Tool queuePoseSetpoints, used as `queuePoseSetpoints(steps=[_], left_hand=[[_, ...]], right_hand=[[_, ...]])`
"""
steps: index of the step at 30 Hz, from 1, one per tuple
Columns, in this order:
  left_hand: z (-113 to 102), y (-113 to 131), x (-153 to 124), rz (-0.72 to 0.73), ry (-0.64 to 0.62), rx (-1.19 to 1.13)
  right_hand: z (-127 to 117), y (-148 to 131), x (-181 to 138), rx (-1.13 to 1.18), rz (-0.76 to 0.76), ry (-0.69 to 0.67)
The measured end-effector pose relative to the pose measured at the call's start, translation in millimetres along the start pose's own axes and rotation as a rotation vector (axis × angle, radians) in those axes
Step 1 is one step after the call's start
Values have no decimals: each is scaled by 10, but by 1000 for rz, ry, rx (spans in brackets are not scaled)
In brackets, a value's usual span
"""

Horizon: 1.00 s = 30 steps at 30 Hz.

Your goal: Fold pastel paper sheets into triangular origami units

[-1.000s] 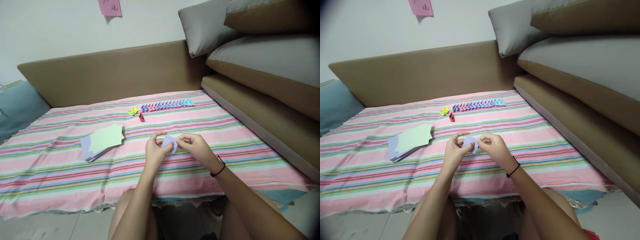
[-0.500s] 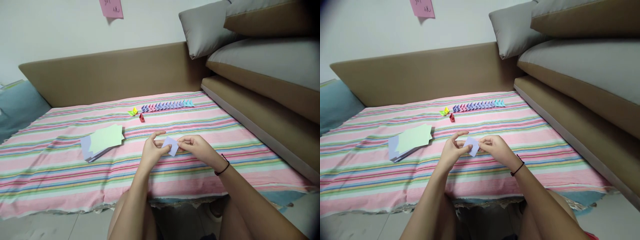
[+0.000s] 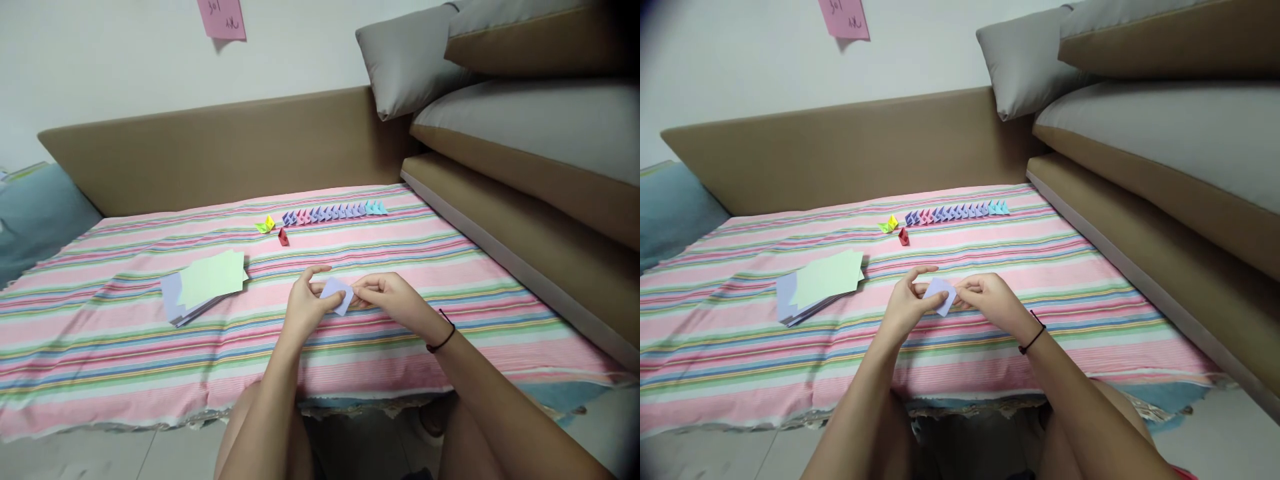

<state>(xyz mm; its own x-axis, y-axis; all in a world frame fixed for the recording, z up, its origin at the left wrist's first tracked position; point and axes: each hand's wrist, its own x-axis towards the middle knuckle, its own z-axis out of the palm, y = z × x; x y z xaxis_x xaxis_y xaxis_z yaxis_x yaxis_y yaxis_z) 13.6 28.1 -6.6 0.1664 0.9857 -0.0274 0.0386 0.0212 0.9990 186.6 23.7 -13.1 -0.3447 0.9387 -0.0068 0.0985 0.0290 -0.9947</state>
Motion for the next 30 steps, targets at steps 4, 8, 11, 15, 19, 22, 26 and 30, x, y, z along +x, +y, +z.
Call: queuePoseSetpoints(steps=[4, 8, 11, 15, 19, 22, 26, 30], left_hand=[[-66, 40, -12, -50, -83, -94], [-113, 40, -12, -41, -120, -125], [-107, 7, 4, -19, -98, -113], [-75, -22, 24, 25, -68, -103], [-82, -1, 21, 127, -31, -50], [-111, 25, 11, 136, -22, 3], [-123, 49, 2, 141, 3, -30], [-114, 62, -1, 195, 63, -21]], right_hand=[[-43, -18, -11, 13, 4, 12], [-51, -50, -31, -8, -15, 8], [-19, -54, -35, 12, -19, 25], [39, -30, -28, 59, -44, 134], [39, -32, -30, 86, -139, 247], [-1, -58, -44, 73, -252, 333], [-42, -113, -66, 35, -342, 348], [-42, -159, -70, 15, -325, 328]])
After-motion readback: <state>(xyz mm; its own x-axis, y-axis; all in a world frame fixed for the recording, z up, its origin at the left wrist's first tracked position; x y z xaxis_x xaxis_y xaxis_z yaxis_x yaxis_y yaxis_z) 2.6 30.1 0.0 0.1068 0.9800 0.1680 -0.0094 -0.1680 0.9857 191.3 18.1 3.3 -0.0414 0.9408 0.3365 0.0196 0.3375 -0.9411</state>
